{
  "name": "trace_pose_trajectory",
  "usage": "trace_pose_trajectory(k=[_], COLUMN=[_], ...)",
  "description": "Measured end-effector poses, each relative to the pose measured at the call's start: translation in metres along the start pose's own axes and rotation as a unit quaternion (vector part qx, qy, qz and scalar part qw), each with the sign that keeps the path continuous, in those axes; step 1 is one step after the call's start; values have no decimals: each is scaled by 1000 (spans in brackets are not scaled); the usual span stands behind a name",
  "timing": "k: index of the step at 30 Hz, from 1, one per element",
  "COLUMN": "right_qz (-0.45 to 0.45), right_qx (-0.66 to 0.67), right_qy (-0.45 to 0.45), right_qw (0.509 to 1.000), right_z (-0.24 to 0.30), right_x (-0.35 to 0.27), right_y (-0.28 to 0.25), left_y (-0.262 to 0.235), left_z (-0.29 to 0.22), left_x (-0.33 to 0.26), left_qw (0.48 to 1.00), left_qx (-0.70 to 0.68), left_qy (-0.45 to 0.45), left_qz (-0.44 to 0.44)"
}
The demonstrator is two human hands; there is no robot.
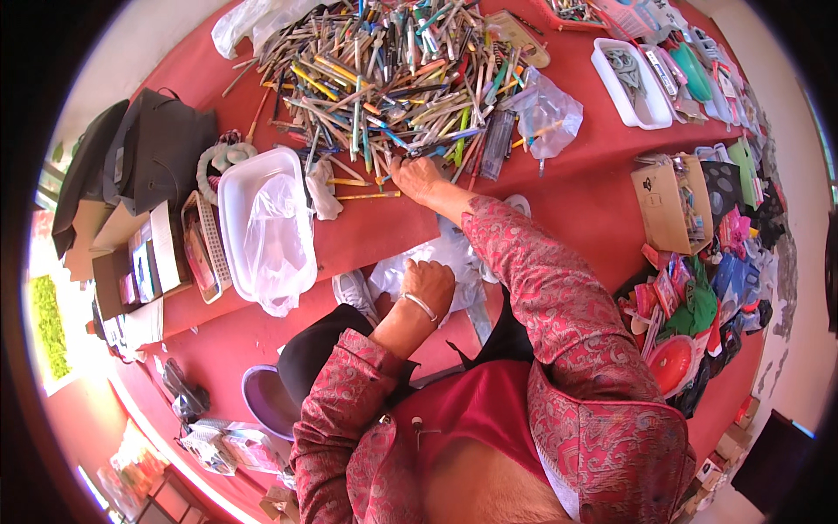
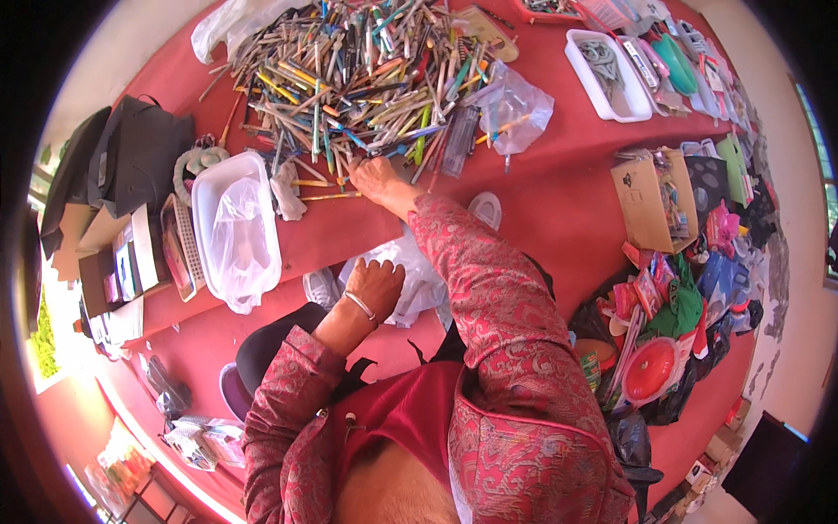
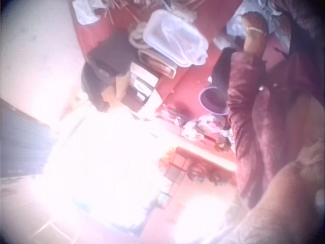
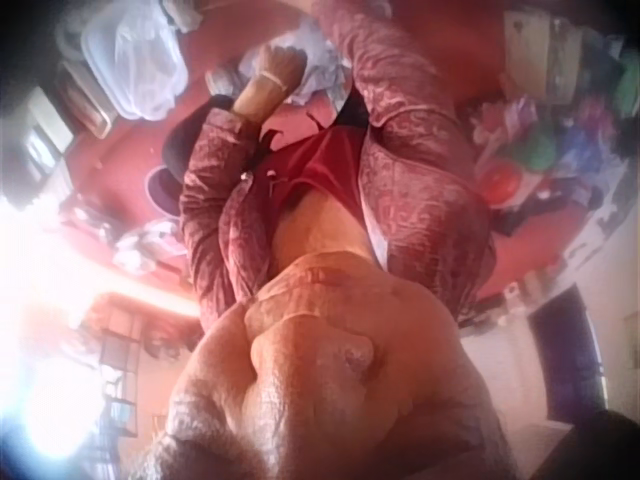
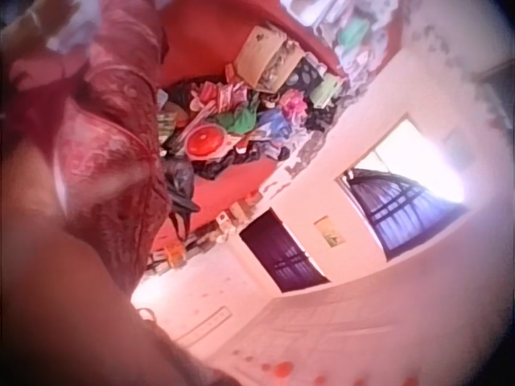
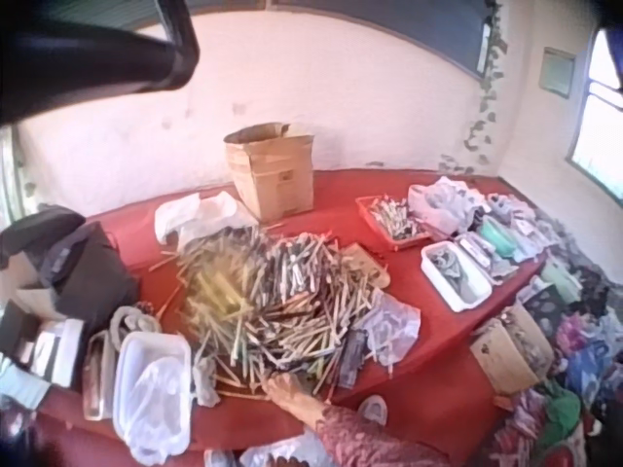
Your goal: The person sits on the floor and sorts a large pile of pens by picking them up, placing them into a white plastic container, and then transferring them into small plastic bags. The person handles the pens by hand and organizes them into multiple bags.
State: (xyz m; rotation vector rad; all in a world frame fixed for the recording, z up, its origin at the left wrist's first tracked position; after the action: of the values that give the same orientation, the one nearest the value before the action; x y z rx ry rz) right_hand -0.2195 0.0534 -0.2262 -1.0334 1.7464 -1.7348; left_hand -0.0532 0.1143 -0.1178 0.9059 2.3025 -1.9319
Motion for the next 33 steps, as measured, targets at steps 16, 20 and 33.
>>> trace_pose_trajectory(k=[16, 20, 33], right_qz=[165, 83, 48], right_qx=[403, 611, 852], right_qy=[177, 241, 215], right_qw=[883, 749, 475], right_z=[-92, -123, -146], right_x=[42, 47, 25], right_y=[-71, -130, -206], left_y=[-47, -79, -88], left_z=[22, 34, 94], left_x=[-6, -13, -29], left_qw=[986, 949, 470], left_qx=[11, -136, -734], left_qy=[-64, -126, -119], left_qz=[-155, -254, -475])
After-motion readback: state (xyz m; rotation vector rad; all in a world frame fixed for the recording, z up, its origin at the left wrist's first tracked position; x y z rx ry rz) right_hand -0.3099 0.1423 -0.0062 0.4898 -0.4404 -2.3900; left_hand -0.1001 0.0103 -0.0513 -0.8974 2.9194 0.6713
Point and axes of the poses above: each hand's wrist, its own x-axis towards the middle knuckle, its own y-axis out of the palm, z = x × y, the point moved 4 cm from there along x, towards the middle knuckle, and after that the axes turned 12 degrees about y, right-handed, at the moved point
